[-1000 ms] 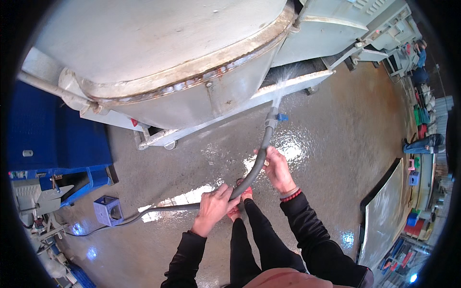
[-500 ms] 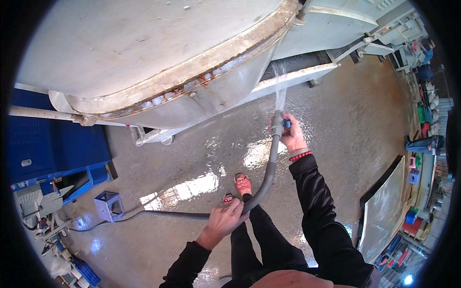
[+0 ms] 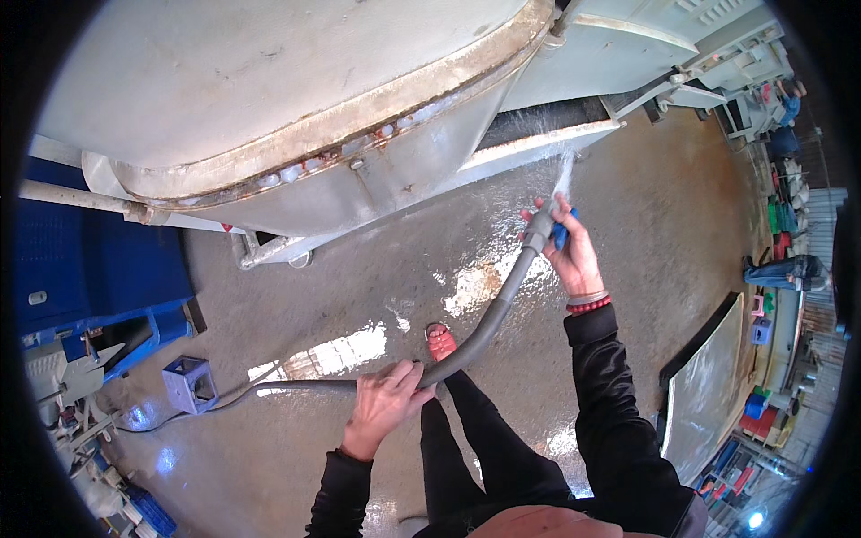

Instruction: The person uses a hose to spray water on the floor and machinery in a workshop. They also reach into a machine to remove debris by hand and continue rinsing the area.

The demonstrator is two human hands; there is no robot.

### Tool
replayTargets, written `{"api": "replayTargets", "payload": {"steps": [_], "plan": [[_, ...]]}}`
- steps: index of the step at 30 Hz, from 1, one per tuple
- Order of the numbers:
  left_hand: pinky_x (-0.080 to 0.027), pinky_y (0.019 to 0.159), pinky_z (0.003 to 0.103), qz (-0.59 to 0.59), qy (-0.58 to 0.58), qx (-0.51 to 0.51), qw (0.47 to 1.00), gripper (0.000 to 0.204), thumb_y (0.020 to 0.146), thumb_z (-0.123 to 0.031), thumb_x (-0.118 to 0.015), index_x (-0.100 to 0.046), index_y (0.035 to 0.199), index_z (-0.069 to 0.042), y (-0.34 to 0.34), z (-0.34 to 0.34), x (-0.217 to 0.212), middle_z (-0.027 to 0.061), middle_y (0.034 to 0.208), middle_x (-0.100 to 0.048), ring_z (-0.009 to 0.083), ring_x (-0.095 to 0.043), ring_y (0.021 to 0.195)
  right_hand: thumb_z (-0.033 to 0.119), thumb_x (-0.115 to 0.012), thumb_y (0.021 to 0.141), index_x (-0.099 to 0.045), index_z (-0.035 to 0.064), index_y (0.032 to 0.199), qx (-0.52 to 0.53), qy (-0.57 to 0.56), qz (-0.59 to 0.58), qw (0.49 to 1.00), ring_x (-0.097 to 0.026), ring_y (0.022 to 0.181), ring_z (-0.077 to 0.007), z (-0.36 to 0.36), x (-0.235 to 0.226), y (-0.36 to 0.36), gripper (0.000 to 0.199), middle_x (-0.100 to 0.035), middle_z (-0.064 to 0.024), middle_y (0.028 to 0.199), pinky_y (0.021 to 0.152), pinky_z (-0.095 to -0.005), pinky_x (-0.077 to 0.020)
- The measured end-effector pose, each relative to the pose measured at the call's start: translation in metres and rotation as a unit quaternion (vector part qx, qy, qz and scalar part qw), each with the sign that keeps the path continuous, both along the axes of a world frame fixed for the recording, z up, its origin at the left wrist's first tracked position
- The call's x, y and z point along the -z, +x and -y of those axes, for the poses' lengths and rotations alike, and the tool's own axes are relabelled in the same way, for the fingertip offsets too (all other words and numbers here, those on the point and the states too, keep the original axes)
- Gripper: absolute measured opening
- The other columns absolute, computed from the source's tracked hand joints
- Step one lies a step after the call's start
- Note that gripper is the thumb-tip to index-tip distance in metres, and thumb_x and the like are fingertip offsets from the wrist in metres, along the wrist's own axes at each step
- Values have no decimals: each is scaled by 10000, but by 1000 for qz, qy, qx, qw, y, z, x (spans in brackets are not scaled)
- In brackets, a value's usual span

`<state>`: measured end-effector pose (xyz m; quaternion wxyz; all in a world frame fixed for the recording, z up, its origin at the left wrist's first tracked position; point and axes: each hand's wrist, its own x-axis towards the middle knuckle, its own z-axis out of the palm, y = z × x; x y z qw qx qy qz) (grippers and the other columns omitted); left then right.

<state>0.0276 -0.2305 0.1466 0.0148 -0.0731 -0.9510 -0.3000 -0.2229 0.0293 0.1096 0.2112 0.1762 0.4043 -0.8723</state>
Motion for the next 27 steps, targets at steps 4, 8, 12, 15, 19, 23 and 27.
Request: {"api": "replayTargets", "payload": {"steps": [4, 8, 12, 15, 19, 23, 27], "plan": [[-480, 486, 301, -32, -6, 1, 999, 362, 659, -258, -791, -644, 926, -63, -2, -6, -4, -7, 830, -565, 156, -619, 615, 105, -526, 883, -405, -5, 1218, 20, 28, 31, 999, -559, 1082, -378, 7, -4, -5, 373, -532, -171, 1162, 839, -555, -504], [-472, 471, 300, -12, -10, 10, 1000, 372, 670, -274, -788, -636, 937, -65, -2, -8, -2, -6, 822, -548, 152, -609, 591, 113, -521, 889, -424, 37, 1207, 23, 49, 55, 997, -575, 1031, -373, 12, -6, -1, 341, -532, -151, 1165, 793, -566, -513], [-490, 493, 323, 10, 0, 19, 1000, 326, 725, -297, -743, -634, 939, -76, 3, -10, 3, -7, 833, -544, 168, -621, 642, 136, -528, 897, -424, 104, 1202, 16, 56, 51, 997, -589, 995, -361, 9, -7, 3, 324, -536, -122, 1113, 761, -584, -521], [-481, 488, 322, 27, 1, 15, 1000, 325, 723, -289, -747, -633, 937, -73, 4, -15, 7, -4, 826, -541, 171, -620, 637, 150, -534, 906, -435, 75, 1201, 17, 49, 61, 997, -593, 971, -363, 7, -2, 2, 320, -544, -120, 1120, 732, -562, -525], [-477, 483, 322, 17, 4, 9, 1000, 331, 718, -285, -751, -635, 944, -72, 5, -18, 7, -2, 818, -534, 172, -615, 623, 117, -554, 888, -441, 27, 1185, 14, 35, 65, 997, -596, 917, -338, 9, 10, 0, 330, -541, -129, 1079, 700, -521, -524], [-471, 476, 322, 22, 2, 3, 1000, 335, 715, -290, -755, -638, 943, -74, 4, -19, 8, -1, 806, -523, 176, -607, 597, 50, -568, 854, -442, 23, 1198, 7, 62, 44, 997, -592, 904, -320, 15, 16, -2, 368, -531, -125, 1079, 708, -500, -524], [-468, 470, 323, 2, 12, -9, 1000, 333, 713, -302, -758, -638, 929, -79, 4, -21, 13, -3, 807, -520, 177, -601, 577, -17, -558, 817, -433, 75, 1094, 2, 53, 34, 998, -609, 841, -277, 22, 13, -7, 317, -535, -100, 974, 683, -495, -527]]}}
